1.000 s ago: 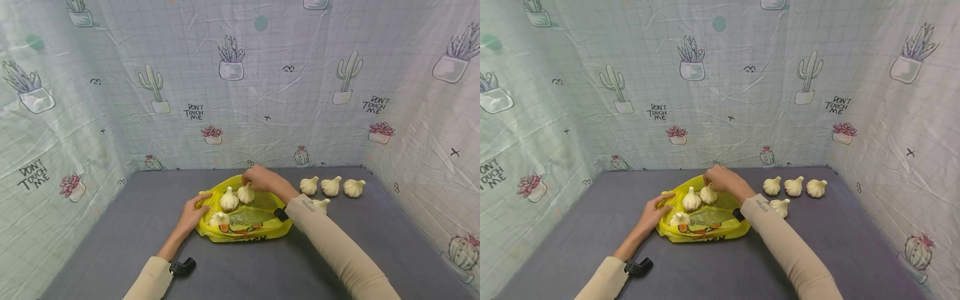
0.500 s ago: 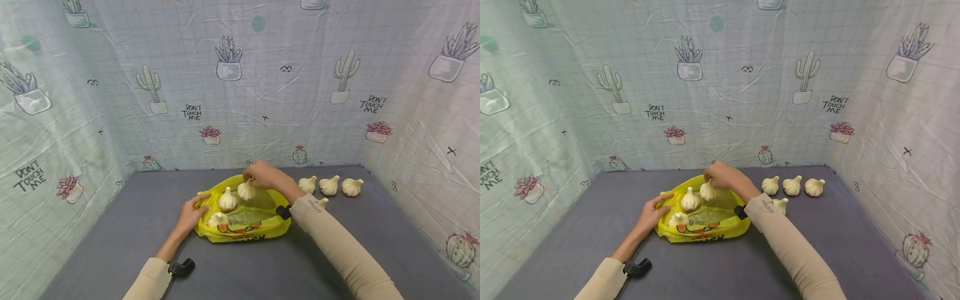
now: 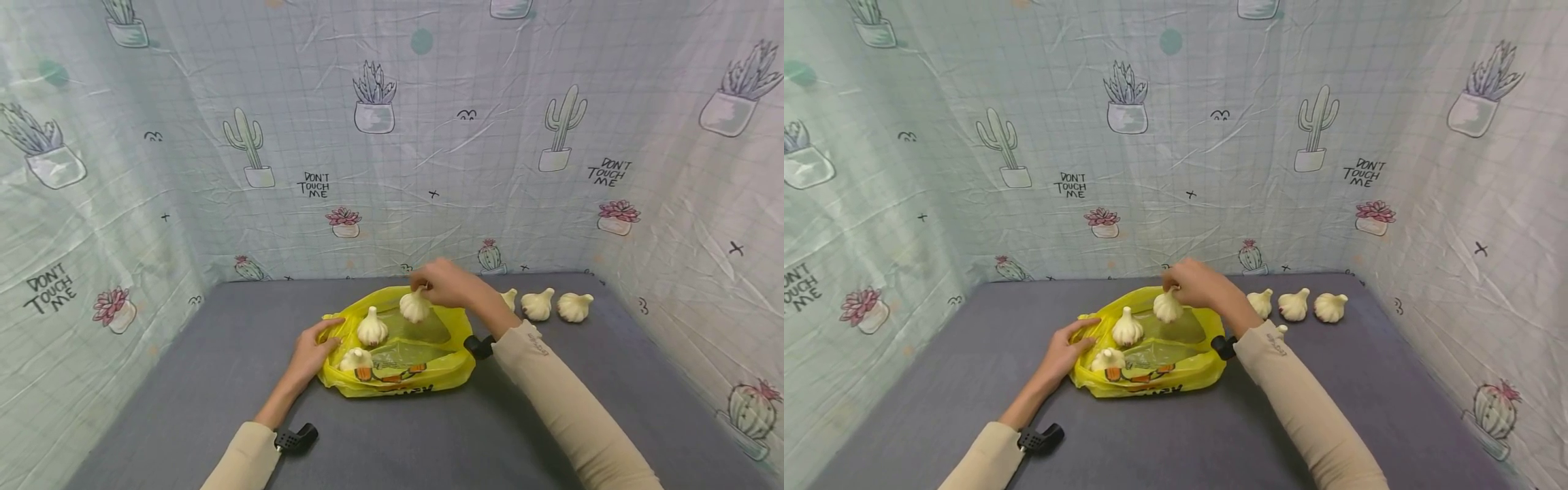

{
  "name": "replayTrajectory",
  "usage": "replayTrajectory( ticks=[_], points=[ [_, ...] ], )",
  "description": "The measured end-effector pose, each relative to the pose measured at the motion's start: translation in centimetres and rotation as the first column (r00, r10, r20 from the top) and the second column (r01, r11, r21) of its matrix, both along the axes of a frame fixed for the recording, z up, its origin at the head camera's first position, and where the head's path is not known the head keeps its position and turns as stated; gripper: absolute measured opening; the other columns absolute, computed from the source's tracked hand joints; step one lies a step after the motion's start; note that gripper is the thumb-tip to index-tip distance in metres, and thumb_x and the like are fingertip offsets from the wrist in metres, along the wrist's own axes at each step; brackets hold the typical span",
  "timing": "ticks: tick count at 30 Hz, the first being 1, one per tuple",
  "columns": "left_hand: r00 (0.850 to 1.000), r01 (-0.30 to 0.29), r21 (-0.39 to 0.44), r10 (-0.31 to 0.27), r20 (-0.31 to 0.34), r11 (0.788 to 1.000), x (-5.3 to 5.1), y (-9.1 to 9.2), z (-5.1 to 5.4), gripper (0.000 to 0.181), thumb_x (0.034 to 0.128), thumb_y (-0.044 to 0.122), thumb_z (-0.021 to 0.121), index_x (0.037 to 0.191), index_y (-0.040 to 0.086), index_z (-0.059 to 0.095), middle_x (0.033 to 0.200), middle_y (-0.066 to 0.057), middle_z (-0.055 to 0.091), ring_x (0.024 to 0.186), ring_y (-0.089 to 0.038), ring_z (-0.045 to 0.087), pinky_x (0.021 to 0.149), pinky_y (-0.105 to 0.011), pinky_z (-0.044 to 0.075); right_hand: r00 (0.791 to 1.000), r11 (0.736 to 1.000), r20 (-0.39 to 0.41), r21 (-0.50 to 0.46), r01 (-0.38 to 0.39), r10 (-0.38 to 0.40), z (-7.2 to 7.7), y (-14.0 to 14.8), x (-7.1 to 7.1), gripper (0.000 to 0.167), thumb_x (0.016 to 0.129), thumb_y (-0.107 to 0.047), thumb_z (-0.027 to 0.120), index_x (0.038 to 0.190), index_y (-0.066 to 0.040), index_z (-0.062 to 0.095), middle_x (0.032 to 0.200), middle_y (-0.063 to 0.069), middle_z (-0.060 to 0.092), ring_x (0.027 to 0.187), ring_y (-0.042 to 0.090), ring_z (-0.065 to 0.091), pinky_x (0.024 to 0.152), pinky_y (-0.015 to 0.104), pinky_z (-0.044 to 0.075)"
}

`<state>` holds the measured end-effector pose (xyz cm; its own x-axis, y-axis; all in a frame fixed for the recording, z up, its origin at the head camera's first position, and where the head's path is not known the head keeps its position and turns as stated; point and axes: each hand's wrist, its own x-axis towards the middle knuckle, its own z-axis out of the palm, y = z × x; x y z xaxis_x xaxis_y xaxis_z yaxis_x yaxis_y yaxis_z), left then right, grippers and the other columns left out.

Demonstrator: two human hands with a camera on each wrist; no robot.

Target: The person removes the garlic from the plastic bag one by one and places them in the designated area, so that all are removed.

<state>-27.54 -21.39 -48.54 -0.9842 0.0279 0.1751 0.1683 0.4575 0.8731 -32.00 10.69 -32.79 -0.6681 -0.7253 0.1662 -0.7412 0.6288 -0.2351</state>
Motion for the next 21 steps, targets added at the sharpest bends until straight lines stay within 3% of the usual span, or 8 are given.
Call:
replayTrajectory(
  ticks=[8, 17, 21],
  points=[
    [1.000, 0.004, 0.008, -0.004, -0.005, 1.000, 0.0, -0.1, 0.0, 0.041, 0.0993, 0.008, 0.062, 0.139, 0.014, 0.067, 0.151, -0.014, 0.058, 0.151, -0.036, 0.039, 0.123, -0.059, 0.032, 0.999, 0.999, -0.001, -0.036, 0.039, -0.039, 0.2, 1.7, 0.6, 0.026, 0.096, 0.001, 0.059, 0.108, -0.008, 0.080, 0.101, 0.008, 0.079, 0.079, 0.018, 0.070, 0.073, 0.034, 0.059],
    [1.000, -0.001, 0.006, 0.001, 0.002, 1.000, -0.1, 0.0, -0.1, 0.040, 0.0993, 0.009, 0.062, 0.139, 0.014, 0.067, 0.151, -0.013, 0.058, 0.151, -0.035, 0.040, 0.123, -0.058, 0.032, 0.999, 0.995, -0.035, -0.093, 0.029, -0.032, 0.1, 3.6, 1.3, 0.026, 0.095, 0.001, 0.059, 0.106, -0.008, 0.081, 0.095, 0.006, 0.079, 0.062, 0.008, 0.060, 0.064, 0.028, 0.052],
    [1.000, 0.005, 0.006, -0.005, -0.002, 1.000, -0.1, 0.0, 0.0, 0.041, 0.0996, 0.009, 0.062, 0.140, 0.014, 0.066, 0.151, -0.014, 0.057, 0.151, -0.036, 0.039, 0.123, -0.059, 0.032, 0.999, 0.993, -0.029, -0.113, 0.039, -0.043, 0.0, 4.4, 1.9, 0.024, 0.095, 0.001, 0.061, 0.106, -0.008, 0.080, 0.097, 0.007, 0.079, 0.069, 0.008, 0.064, 0.066, 0.029, 0.055]
  ],
)
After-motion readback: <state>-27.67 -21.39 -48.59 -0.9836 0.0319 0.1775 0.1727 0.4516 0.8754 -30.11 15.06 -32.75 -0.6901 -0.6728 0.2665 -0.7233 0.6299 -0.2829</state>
